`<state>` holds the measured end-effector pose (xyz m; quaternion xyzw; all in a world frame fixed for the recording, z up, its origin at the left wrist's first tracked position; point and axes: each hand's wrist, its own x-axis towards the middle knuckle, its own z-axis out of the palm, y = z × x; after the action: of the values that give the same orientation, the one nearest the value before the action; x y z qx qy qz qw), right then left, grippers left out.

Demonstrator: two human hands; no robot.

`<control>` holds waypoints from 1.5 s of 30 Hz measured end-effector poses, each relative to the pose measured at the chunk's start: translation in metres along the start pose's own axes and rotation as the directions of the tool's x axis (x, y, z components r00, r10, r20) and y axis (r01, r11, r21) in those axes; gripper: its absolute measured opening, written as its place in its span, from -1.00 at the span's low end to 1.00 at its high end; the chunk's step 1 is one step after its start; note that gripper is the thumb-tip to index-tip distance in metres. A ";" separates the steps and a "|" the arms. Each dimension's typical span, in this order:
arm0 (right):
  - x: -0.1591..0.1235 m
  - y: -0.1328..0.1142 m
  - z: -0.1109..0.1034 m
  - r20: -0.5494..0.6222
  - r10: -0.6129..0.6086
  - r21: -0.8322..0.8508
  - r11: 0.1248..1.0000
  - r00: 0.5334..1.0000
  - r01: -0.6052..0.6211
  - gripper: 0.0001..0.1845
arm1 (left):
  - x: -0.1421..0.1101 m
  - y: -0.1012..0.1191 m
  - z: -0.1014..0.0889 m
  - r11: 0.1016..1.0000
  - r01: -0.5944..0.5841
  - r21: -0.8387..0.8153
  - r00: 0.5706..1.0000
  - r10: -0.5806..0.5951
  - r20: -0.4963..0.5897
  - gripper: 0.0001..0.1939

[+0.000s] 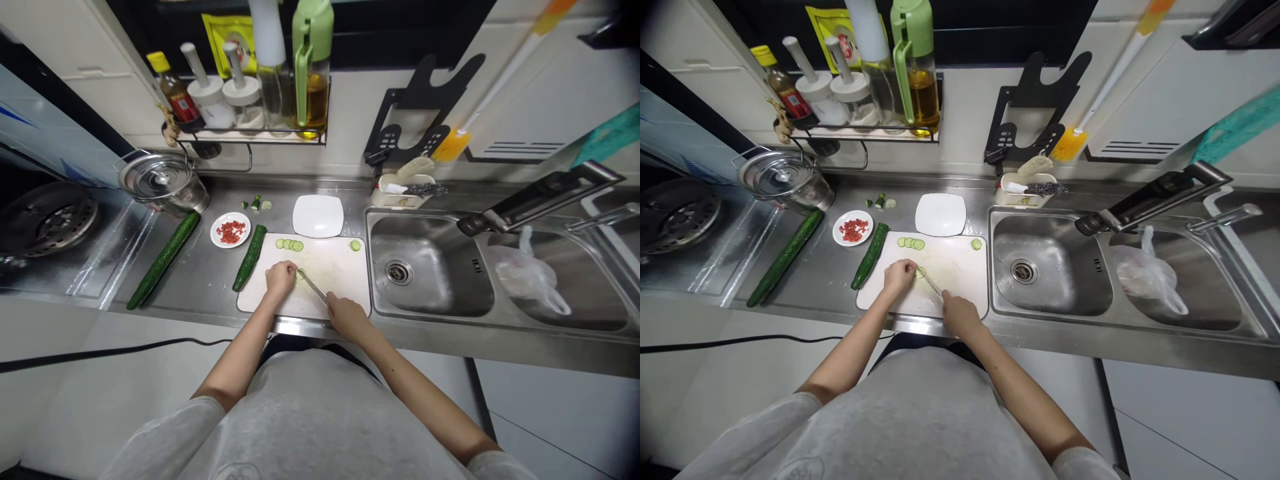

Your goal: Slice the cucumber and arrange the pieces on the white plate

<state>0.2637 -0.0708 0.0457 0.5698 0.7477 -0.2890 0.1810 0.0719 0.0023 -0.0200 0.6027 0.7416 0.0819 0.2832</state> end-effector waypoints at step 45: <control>-0.014 0.009 0.013 0.090 0.058 -0.022 0.998 0.994 -0.056 -0.69 | 0.003 0.003 -0.004 0.994 -0.033 0.104 0.997 0.026 0.066 -0.79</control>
<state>0.2753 -0.0876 0.0424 0.5755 0.7248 -0.3021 0.2285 0.0725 0.0067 -0.0159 0.6300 0.7263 0.0273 0.2737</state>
